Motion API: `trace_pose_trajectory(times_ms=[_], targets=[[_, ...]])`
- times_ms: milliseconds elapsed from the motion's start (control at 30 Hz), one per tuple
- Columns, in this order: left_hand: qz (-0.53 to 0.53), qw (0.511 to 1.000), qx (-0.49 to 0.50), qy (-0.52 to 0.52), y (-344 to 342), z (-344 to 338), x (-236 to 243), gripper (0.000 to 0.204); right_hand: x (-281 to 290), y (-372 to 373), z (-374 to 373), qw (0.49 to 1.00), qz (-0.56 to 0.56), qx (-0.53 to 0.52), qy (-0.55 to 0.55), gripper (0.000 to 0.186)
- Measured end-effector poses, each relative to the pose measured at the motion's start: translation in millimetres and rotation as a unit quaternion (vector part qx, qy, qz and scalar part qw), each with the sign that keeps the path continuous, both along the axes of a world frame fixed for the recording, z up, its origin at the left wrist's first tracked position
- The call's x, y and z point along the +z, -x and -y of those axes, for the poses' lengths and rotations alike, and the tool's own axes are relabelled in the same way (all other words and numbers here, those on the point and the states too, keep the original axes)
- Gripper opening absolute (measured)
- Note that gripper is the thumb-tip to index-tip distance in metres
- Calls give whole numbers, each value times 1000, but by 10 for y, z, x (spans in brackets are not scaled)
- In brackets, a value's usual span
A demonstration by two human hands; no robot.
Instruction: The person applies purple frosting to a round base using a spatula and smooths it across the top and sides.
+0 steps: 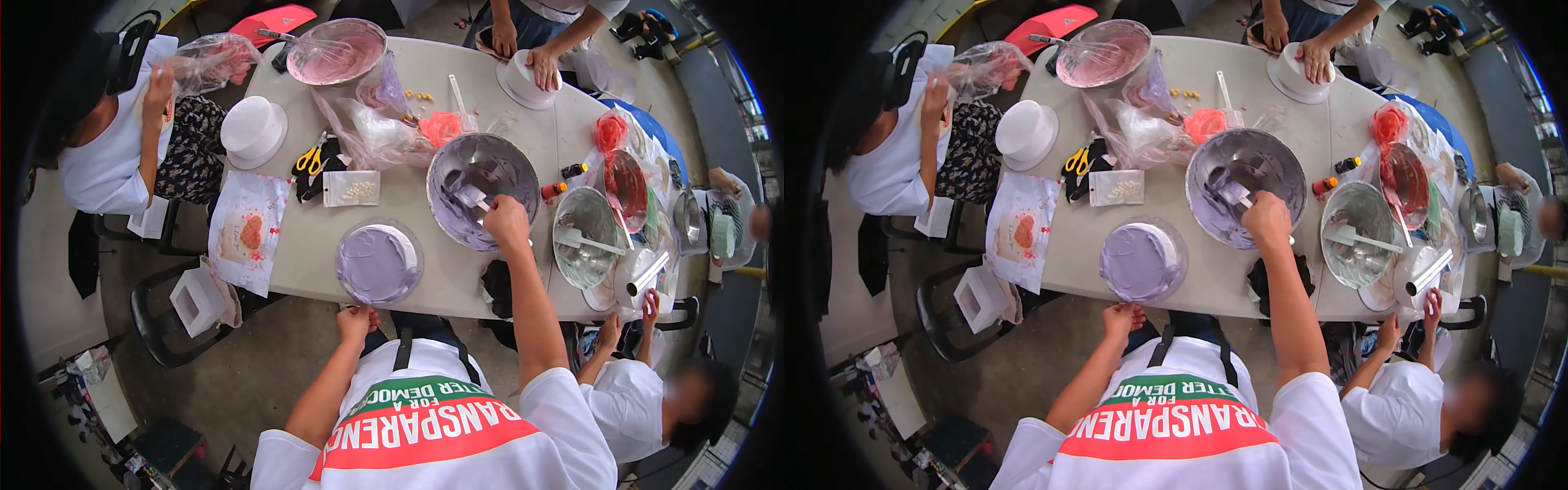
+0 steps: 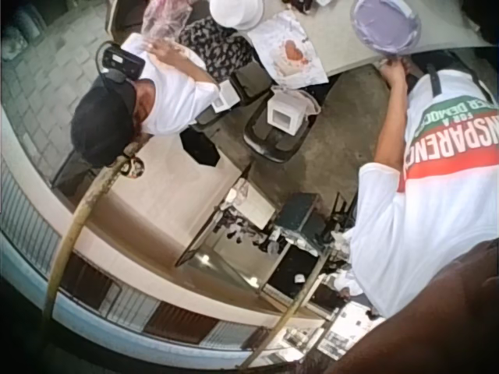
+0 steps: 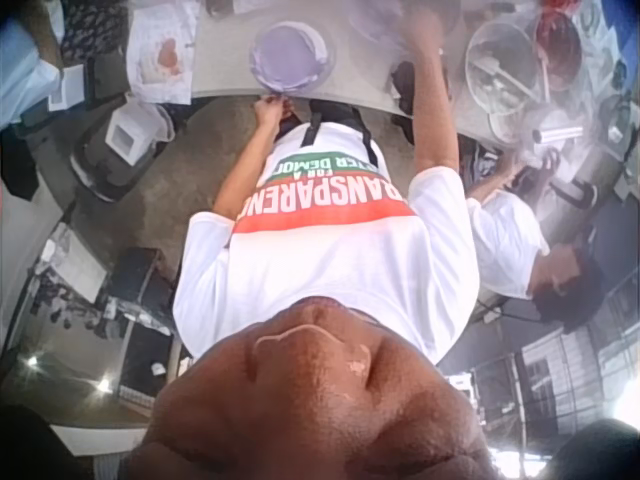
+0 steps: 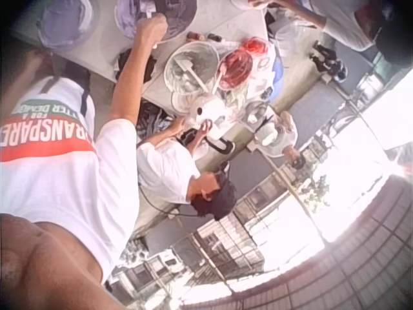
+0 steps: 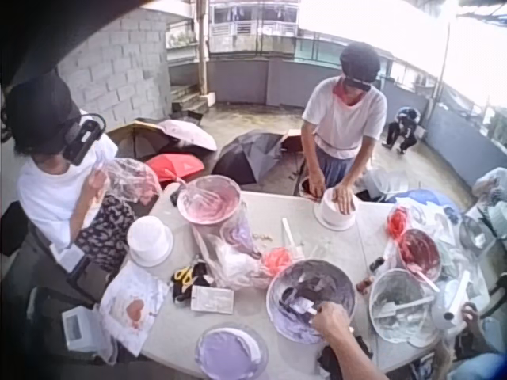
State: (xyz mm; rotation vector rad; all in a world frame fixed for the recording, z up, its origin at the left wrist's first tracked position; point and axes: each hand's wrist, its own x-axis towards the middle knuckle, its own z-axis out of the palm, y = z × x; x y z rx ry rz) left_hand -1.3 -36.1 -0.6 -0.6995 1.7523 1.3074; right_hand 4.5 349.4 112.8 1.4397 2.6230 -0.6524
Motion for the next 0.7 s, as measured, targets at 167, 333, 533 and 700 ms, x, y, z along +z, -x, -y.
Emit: trace_pose_trajectory(times_ms=[167, 333, 533, 700], targets=[[-8, 1000, -4, -7, 11, 22, 1, 20, -181, 169, -100, 994, -77, -75, 30, 20], [-41, 997, -48, 32, 191, 255, 178, 14, -79, 279, -263, 994, -70, -84, 14, 20], [-470, 878, -85, 2, 1258, -329, 1108, 11, 107, 207, -360, 998, 8, -53, -14, 23], [-479, 828, -243, -161, 1937, -2091, 1193, 30, 153, 316, -144, 998, 9, -54, -41, 22]])
